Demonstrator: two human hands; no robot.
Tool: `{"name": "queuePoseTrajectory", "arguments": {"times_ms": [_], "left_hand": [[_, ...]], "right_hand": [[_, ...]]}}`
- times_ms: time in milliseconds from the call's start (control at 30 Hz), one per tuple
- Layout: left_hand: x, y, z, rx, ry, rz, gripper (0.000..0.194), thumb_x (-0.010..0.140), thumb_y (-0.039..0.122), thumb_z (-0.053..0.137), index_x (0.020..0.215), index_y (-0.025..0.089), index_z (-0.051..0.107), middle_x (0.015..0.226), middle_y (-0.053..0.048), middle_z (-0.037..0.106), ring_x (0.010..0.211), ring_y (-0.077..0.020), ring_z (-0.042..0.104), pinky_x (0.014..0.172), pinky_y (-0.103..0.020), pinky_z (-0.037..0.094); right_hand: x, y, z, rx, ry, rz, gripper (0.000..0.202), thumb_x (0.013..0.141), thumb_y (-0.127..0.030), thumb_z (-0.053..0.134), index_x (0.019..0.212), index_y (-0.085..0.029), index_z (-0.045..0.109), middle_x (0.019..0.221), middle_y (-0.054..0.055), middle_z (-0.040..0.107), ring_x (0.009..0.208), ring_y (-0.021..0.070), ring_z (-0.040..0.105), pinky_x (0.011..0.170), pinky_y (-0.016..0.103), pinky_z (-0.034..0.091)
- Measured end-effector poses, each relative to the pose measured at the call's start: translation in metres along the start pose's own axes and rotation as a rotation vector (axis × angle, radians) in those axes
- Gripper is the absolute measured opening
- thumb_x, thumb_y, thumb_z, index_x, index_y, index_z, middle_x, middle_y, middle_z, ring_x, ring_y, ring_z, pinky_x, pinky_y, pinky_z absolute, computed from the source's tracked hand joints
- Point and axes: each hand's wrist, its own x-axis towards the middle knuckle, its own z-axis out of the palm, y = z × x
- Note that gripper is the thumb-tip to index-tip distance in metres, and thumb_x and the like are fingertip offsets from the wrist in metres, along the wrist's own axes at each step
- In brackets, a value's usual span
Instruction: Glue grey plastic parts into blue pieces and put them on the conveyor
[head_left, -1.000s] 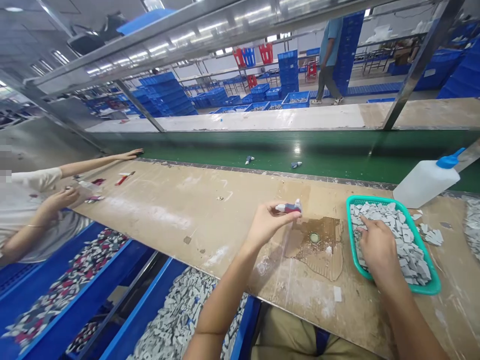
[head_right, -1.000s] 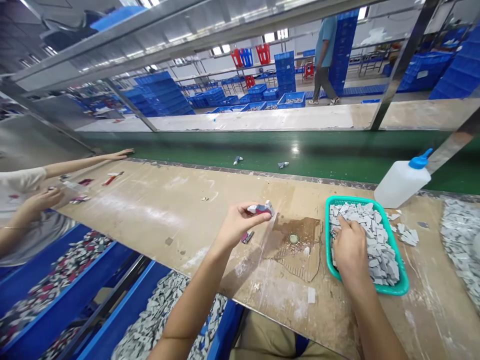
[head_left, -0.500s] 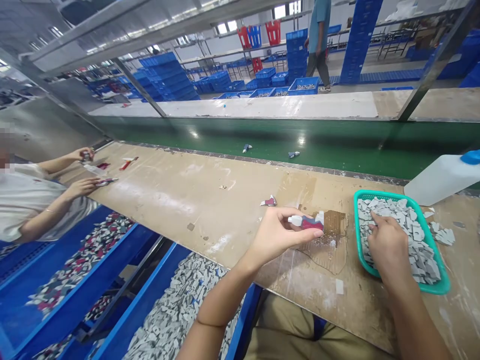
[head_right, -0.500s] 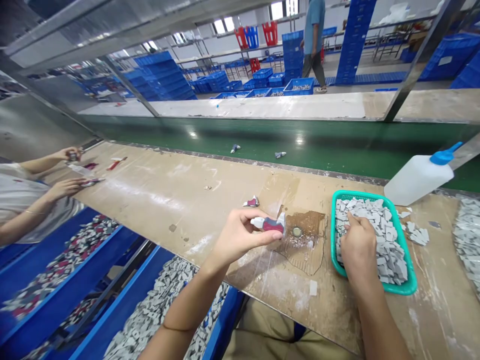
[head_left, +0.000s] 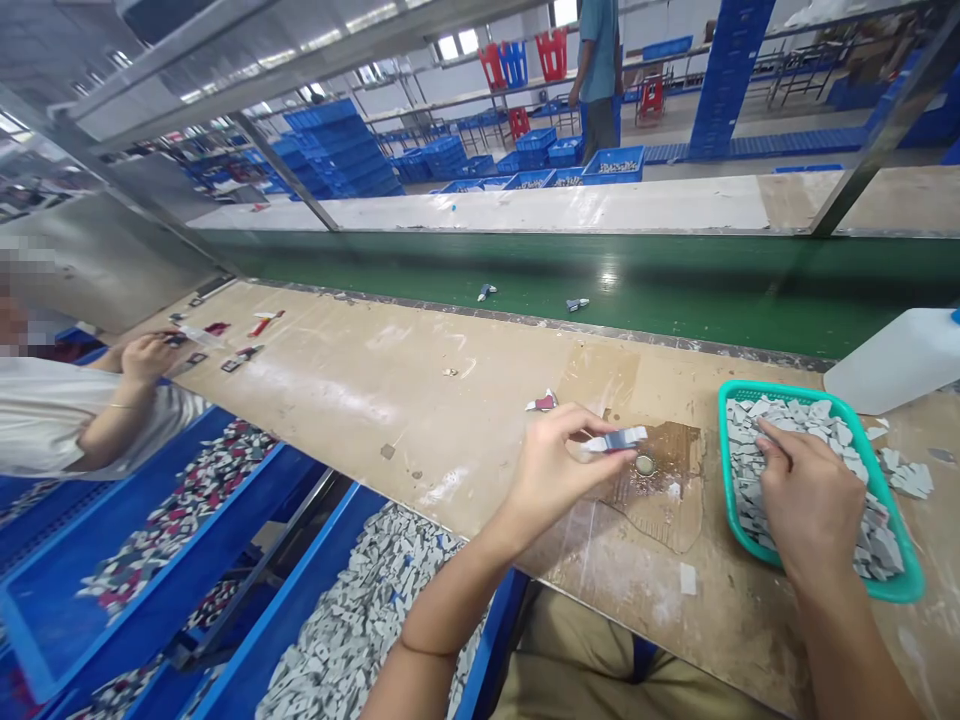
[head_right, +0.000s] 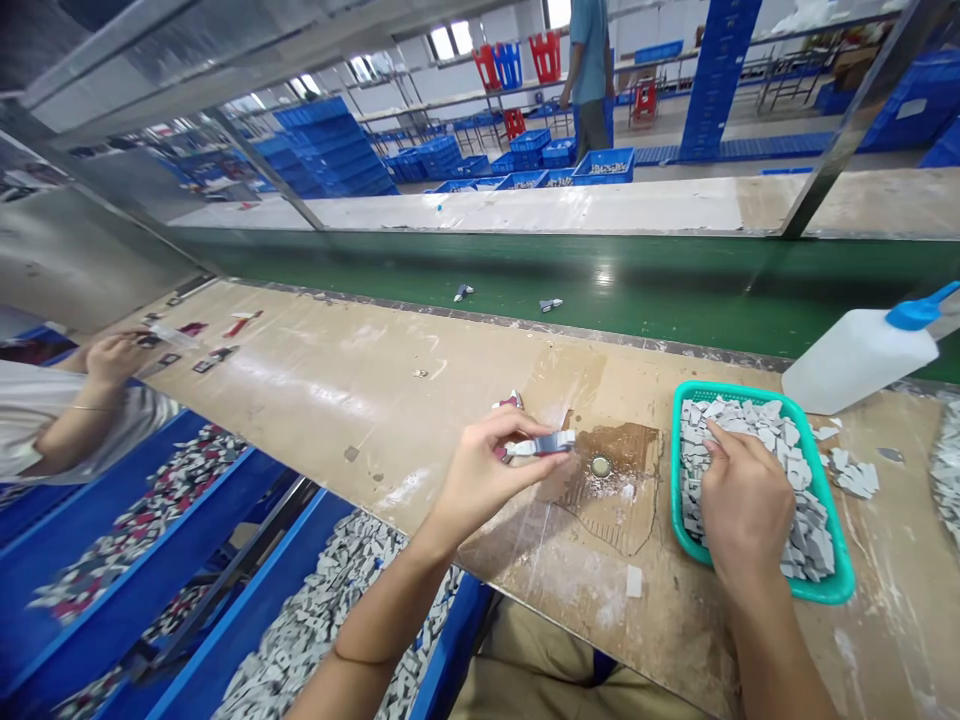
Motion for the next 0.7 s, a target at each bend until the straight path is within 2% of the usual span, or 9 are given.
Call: {"name": "queuePoseTrajectory", "arguments": {"times_ms": [100, 200, 300, 400, 533, 700], "left_hand": [[0.015, -0.028, -0.004, 0.203, 0.028, -0.12, 0.025, 0.077, 0.039, 0.079, 0.089, 0.017, 0.077, 0.091, -0.007, 0.075, 0.078, -0.0183, 0.067, 0.072, -0.028, 0.049], [0.034, -0.059, -0.01, 0.396, -0.033, -0.264, 0.025, 0.079, 0.04, 0.076, 0.088, 0.017, 0.078, 0.085, -0.006, 0.075, 0.074, -0.0192, 0.066, 0.065, -0.027, 0.044], [0.052, -0.082, -0.016, 0.53, -0.095, -0.341, 0.026, 0.078, 0.042, 0.076, 0.084, 0.016, 0.077, 0.082, -0.007, 0.075, 0.08, -0.0215, 0.068, 0.066, -0.027, 0.043], [0.078, -0.093, -0.025, 0.636, -0.086, -0.401, 0.028, 0.075, 0.042, 0.08, 0.083, 0.016, 0.075, 0.089, -0.011, 0.076, 0.097, -0.026, 0.069, 0.075, -0.027, 0.047], [0.141, -0.105, -0.03, 0.698, 0.038, -0.438, 0.045, 0.079, 0.048, 0.076, 0.104, 0.01, 0.071, 0.112, -0.02, 0.073, 0.115, -0.0325, 0.065, 0.09, -0.032, 0.047], [0.233, -0.131, -0.009, 0.639, 0.232, -0.408, 0.042, 0.097, 0.034, 0.056, 0.127, 0.005, 0.059, 0.136, -0.024, 0.061, 0.134, -0.0287, 0.054, 0.108, -0.034, 0.041]], "right_hand": [[0.0, -0.001, -0.001, -0.021, 0.002, -0.009, 0.039, 0.095, -0.029, 0.043, 0.111, -0.016, 0.075, 0.101, 0.013, 0.074, 0.091, 0.0293, 0.065, 0.083, 0.04, 0.046], [-0.001, -0.001, -0.001, -0.039, -0.008, -0.006, 0.04, 0.096, -0.029, 0.041, 0.113, -0.013, 0.075, 0.102, 0.015, 0.073, 0.092, 0.0315, 0.064, 0.084, 0.043, 0.047], [-0.002, 0.002, 0.001, -0.042, 0.002, 0.026, 0.044, 0.095, -0.03, 0.041, 0.114, -0.008, 0.074, 0.102, 0.019, 0.072, 0.089, 0.0323, 0.065, 0.076, 0.042, 0.047], [-0.001, 0.005, 0.004, -0.036, -0.002, 0.041, 0.046, 0.094, -0.032, 0.041, 0.113, -0.006, 0.074, 0.101, 0.021, 0.072, 0.089, 0.0329, 0.066, 0.075, 0.043, 0.047], [0.004, 0.004, 0.004, 0.016, 0.027, 0.064, 0.045, 0.089, -0.04, 0.043, 0.104, -0.009, 0.073, 0.099, 0.021, 0.073, 0.094, 0.0375, 0.068, 0.075, 0.045, 0.049], [0.007, -0.002, 0.001, 0.18, -0.049, 0.237, 0.045, 0.088, -0.052, 0.046, 0.105, -0.018, 0.07, 0.092, 0.014, 0.077, 0.084, 0.033, 0.072, 0.075, 0.044, 0.052]]}}
